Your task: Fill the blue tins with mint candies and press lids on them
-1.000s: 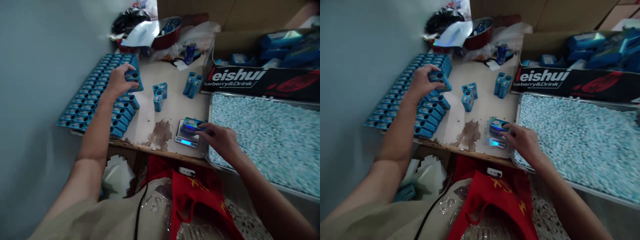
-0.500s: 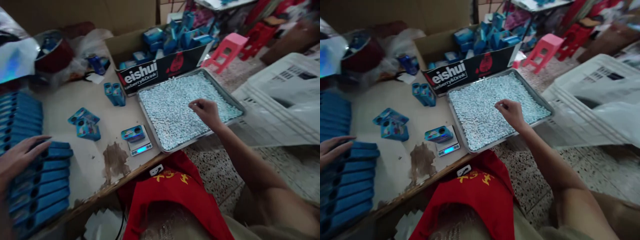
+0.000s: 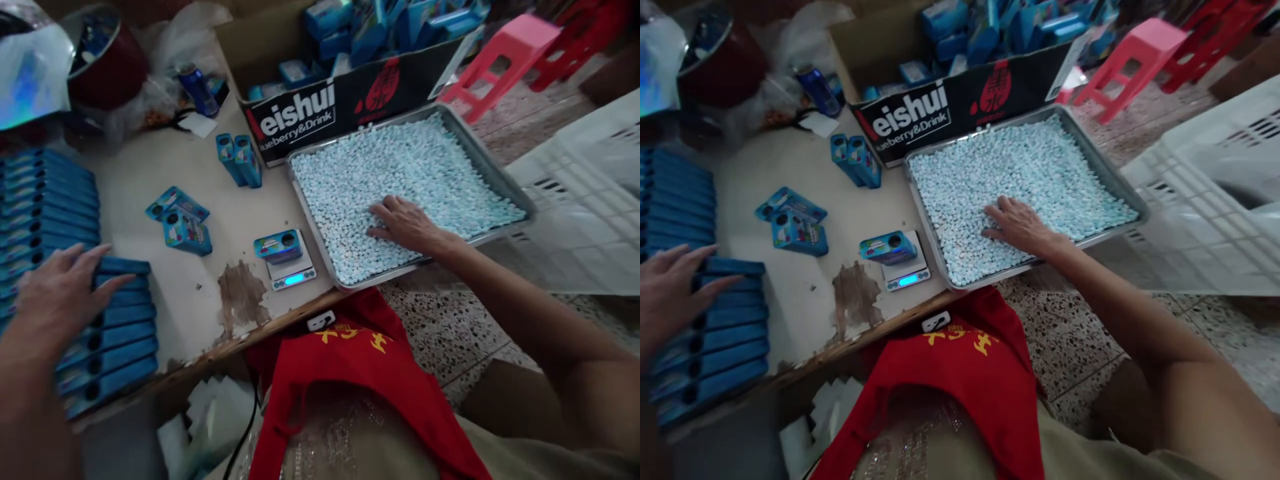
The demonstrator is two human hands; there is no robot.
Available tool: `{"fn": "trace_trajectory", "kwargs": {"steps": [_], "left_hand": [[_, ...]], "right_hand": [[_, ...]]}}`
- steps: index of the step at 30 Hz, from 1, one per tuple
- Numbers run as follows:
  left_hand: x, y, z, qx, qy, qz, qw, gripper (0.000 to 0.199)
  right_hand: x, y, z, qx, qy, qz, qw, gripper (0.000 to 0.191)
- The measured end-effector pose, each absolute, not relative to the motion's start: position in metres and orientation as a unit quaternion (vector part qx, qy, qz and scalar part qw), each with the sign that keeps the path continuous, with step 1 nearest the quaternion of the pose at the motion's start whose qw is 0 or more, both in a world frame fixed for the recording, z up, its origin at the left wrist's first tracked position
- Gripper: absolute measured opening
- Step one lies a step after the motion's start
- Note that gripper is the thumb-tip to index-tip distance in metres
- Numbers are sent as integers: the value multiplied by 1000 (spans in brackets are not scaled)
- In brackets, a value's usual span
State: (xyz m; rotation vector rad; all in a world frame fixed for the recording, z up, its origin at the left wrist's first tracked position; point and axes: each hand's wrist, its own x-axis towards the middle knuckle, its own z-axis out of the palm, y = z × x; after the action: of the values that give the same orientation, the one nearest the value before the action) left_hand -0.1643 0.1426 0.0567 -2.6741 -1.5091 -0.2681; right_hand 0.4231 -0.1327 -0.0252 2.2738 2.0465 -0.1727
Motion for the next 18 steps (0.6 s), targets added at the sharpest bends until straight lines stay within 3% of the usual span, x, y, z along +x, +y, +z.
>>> {"fn": "trace_trajectory", "kwargs": {"steps": [5, 10, 14, 18], "left_hand": [[-136, 93, 63, -915, -394, -59, 71, 60], [-109, 55, 61, -936, -339, -85, 41, 52], [-73, 37, 47, -928, -328, -165, -69, 49], [-20, 28, 8, -845, -385, -260, -264, 77]], "right_hand": [[410, -100, -15, 710, 672, -195, -74, 24], [407, -92, -6, 682, 402, -497, -355, 18], [401, -102, 1, 557, 198, -610, -529, 16], [383, -103, 4, 493, 132, -626, -590, 30]]}}
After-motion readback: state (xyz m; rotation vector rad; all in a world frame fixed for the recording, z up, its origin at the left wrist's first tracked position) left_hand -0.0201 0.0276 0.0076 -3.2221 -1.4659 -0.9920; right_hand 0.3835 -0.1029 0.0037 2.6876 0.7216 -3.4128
